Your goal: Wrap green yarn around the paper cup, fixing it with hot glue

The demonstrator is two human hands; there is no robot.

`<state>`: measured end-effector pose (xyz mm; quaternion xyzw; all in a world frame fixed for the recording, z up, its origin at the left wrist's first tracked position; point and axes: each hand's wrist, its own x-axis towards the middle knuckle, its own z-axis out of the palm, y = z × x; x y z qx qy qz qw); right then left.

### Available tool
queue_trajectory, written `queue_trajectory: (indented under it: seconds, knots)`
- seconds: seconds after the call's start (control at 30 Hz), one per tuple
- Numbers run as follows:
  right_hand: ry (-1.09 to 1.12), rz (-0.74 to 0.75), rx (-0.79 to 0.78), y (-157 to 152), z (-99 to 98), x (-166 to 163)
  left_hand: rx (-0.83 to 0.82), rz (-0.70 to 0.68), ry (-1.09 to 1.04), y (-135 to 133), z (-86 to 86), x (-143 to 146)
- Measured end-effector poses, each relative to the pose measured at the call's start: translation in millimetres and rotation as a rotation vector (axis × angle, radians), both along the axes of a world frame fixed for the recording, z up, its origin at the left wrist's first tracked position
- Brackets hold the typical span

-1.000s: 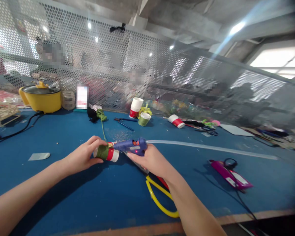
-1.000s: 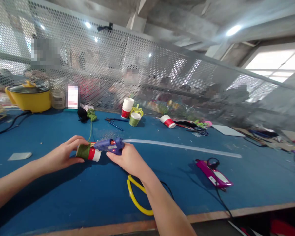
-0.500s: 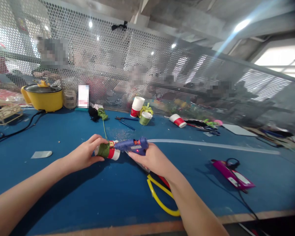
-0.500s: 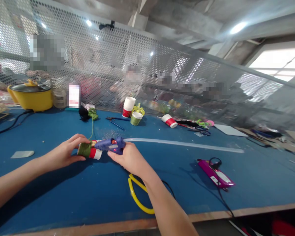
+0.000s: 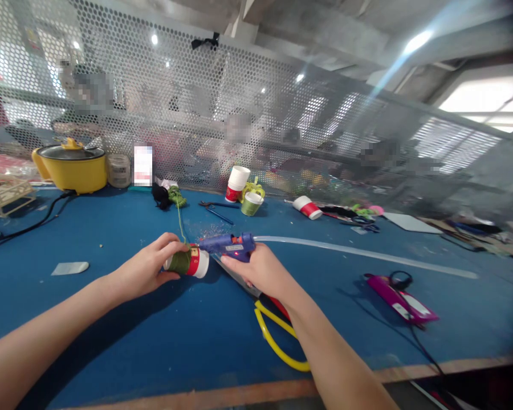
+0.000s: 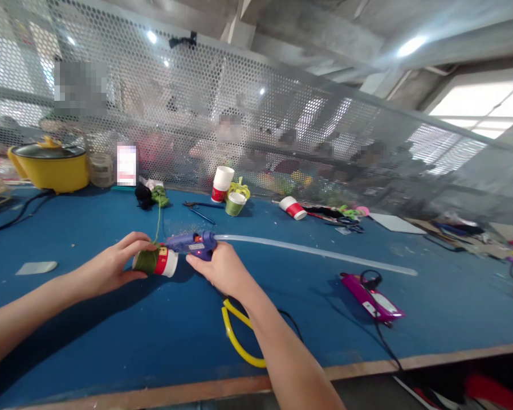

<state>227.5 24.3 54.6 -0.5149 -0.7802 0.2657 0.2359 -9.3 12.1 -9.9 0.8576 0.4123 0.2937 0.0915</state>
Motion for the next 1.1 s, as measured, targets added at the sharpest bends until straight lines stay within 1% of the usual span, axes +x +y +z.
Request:
queue_trajectory:
  seconds: [0.4, 0.67, 1.1]
  knots:
    - [-0.008, 0.007, 0.046, 9, -5.4, -4, 0.010, -0.027, 0.042, -1, 2.5, 2]
    - [0.003, -0.015, -0.045, 3, -1.0, -2, -0.004, -0.010, 0.044, -2, 4.6, 2]
    - [0.010, -0.062, -0.125, -4, 4.3, -3, -0.026, -0.001, 0.011, -1, 5.5, 3]
